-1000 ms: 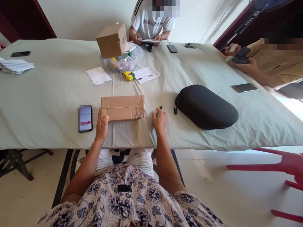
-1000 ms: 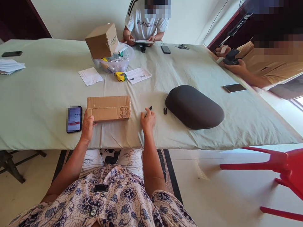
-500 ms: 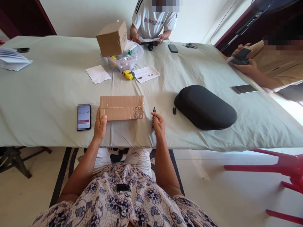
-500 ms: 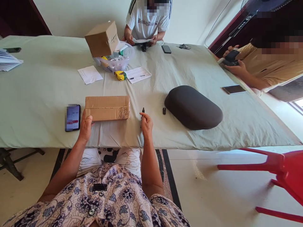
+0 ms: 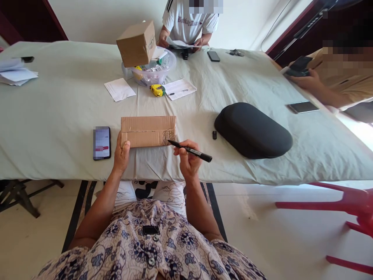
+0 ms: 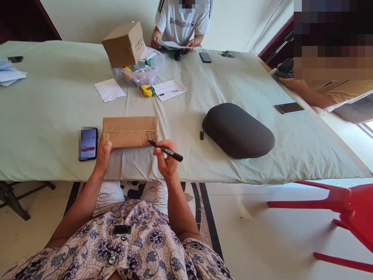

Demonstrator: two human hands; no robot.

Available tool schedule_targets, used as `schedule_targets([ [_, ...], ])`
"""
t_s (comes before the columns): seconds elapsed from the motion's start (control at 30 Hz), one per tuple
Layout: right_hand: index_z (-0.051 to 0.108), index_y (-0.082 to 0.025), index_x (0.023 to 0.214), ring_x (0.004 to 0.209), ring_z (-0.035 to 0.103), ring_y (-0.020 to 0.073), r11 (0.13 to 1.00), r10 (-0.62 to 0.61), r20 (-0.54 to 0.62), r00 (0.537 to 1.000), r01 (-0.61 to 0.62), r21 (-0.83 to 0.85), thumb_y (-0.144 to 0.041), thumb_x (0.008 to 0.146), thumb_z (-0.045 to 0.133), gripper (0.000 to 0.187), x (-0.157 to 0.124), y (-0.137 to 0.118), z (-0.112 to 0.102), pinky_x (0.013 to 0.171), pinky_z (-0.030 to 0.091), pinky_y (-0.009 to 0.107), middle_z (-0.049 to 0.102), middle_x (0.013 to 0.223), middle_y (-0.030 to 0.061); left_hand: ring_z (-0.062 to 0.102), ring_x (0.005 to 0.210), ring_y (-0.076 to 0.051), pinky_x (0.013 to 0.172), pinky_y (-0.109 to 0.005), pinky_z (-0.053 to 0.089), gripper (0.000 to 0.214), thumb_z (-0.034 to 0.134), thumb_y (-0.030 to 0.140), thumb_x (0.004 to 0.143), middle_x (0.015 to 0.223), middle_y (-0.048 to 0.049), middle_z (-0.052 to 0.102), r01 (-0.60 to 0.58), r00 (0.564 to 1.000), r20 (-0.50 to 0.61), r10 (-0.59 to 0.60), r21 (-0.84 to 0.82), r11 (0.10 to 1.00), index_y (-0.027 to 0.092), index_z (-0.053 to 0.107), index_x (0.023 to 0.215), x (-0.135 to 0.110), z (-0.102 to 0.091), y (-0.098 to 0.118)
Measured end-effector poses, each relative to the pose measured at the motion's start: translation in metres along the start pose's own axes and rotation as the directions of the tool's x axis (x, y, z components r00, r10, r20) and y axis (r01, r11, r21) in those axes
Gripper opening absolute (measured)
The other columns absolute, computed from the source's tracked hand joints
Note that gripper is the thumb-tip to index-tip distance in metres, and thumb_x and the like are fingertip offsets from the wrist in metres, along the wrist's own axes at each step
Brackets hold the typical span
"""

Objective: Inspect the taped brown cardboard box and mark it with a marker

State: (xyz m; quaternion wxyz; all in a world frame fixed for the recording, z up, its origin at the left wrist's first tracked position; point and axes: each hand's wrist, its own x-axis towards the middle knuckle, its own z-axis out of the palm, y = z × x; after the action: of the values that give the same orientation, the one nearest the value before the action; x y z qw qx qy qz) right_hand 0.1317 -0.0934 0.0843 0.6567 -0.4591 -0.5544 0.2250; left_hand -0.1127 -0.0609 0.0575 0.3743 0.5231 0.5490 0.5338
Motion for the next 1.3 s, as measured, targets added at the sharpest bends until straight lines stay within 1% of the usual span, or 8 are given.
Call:
schedule_targets([
  [0.13,0.066,-0.03,0.101,0.087,0.074,0.0239,0.995,-0.037,0.09,0.995,0.045,-0.088,-0.05,0.096,0.054,0.024,-0.001,0.002,0.008,0.109,0.048,0.054,0.067,0.064,-0.0015,0.047,0.147,-0.027,0.128,-0.048,0.031,0.065,0.054,0.052,0.094,0.156,-0.0096,0.052,0.021,1.0,-0.012,-0.021,-0.008,1.0,0.026,0.043,0.153,0.0,-0.002,-0.005],
  [0.3,0.065,-0.029,0.105,0.089,0.074,0.0226,0.995,0.037,0.112,0.993,-0.026,-0.1,-0.051,0.094,0.057,0.026,0.009,0.003,0.017,0.1,0.055,0.048,0.072,0.08,0.0014,0.048,0.147,-0.027,0.128,-0.047,0.032,0.067,0.053,0.057,0.095,0.155,-0.0101,0.053,-0.008,1.0,-0.008,0.008,0.0,1.0,0.026,0.043,0.154,0.0,-0.002,-0.007],
  [0.6,0.061,-0.024,0.083,0.062,0.061,0.0165,0.906,0.058,-0.27,0.961,-0.164,-0.389,-0.053,0.094,0.053,0.032,0.004,-0.004,0.002,0.069,0.049,0.034,0.064,0.068,0.0003,0.051,0.144,-0.028,0.125,-0.047,0.036,0.068,0.054,0.058,0.094,0.153,-0.0109,0.056,0.022,1.0,-0.02,-0.022,-0.004,1.0,0.025,0.044,0.153,0.003,-0.001,-0.006],
  [0.83,0.063,-0.028,0.103,0.071,0.07,0.0172,0.995,0.097,0.027,0.995,-0.097,0.01,-0.046,0.096,0.056,0.021,-0.004,-0.01,0.019,0.077,0.056,0.036,0.07,0.078,-0.0007,0.05,0.145,-0.027,0.127,-0.046,0.034,0.066,0.052,0.056,0.096,0.153,-0.0107,0.055,0.009,1.0,-0.01,-0.009,-0.002,1.0,0.025,0.044,0.154,0.005,0.001,-0.007],
  [0.93,0.061,-0.029,0.109,0.077,0.07,0.0163,0.999,0.028,-0.189,0.981,-0.02,0.046,-0.04,0.097,0.055,0.017,0.004,-0.004,0.019,0.086,0.055,0.037,0.069,0.084,-0.0012,0.05,0.145,-0.028,0.126,-0.047,0.035,0.068,0.053,0.06,0.095,0.151,-0.0113,0.057,0.01,1.0,-0.018,-0.011,-0.01,1.0,0.025,0.045,0.153,0.006,0.003,-0.007],
  [1.03,0.06,-0.027,0.111,0.088,0.068,0.0176,0.991,0.064,-0.354,0.933,-0.102,-0.09,-0.04,0.096,0.053,0.02,0.019,0.016,0.006,0.089,0.054,0.037,0.067,0.099,0.0029,0.053,0.142,-0.03,0.124,-0.049,0.038,0.074,0.054,0.067,0.092,0.147,-0.0115,0.059,0.047,0.999,-0.027,-0.047,-0.028,0.999,0.025,0.046,0.152,0.011,0.005,-0.005],
  [1.17,0.063,-0.022,0.117,0.108,0.063,0.0253,0.855,0.158,-0.15,0.976,-0.211,-0.474,-0.039,0.088,0.056,0.034,0.038,0.061,-0.019,0.102,0.048,0.045,0.069,0.11,0.0104,0.056,0.136,-0.035,0.11,-0.056,0.052,0.083,0.057,0.077,0.085,0.142,-0.0122,0.061,0.159,0.987,-0.022,-0.161,-0.077,0.984,0.028,0.047,0.152,0.024,0.01,-0.003],
  [1.3,0.059,-0.016,0.135,0.121,0.058,0.0337,0.612,0.369,-0.062,0.927,-0.293,-0.734,-0.042,0.084,0.065,0.058,0.04,0.095,-0.029,0.106,0.042,0.054,0.066,0.129,0.0207,0.058,0.132,-0.038,0.101,-0.058,0.057,0.084,0.061,0.08,0.08,0.141,-0.0122,0.062,0.207,0.978,-0.006,-0.21,-0.127,0.97,0.031,0.053,0.147,0.037,0.013,-0.004],
])
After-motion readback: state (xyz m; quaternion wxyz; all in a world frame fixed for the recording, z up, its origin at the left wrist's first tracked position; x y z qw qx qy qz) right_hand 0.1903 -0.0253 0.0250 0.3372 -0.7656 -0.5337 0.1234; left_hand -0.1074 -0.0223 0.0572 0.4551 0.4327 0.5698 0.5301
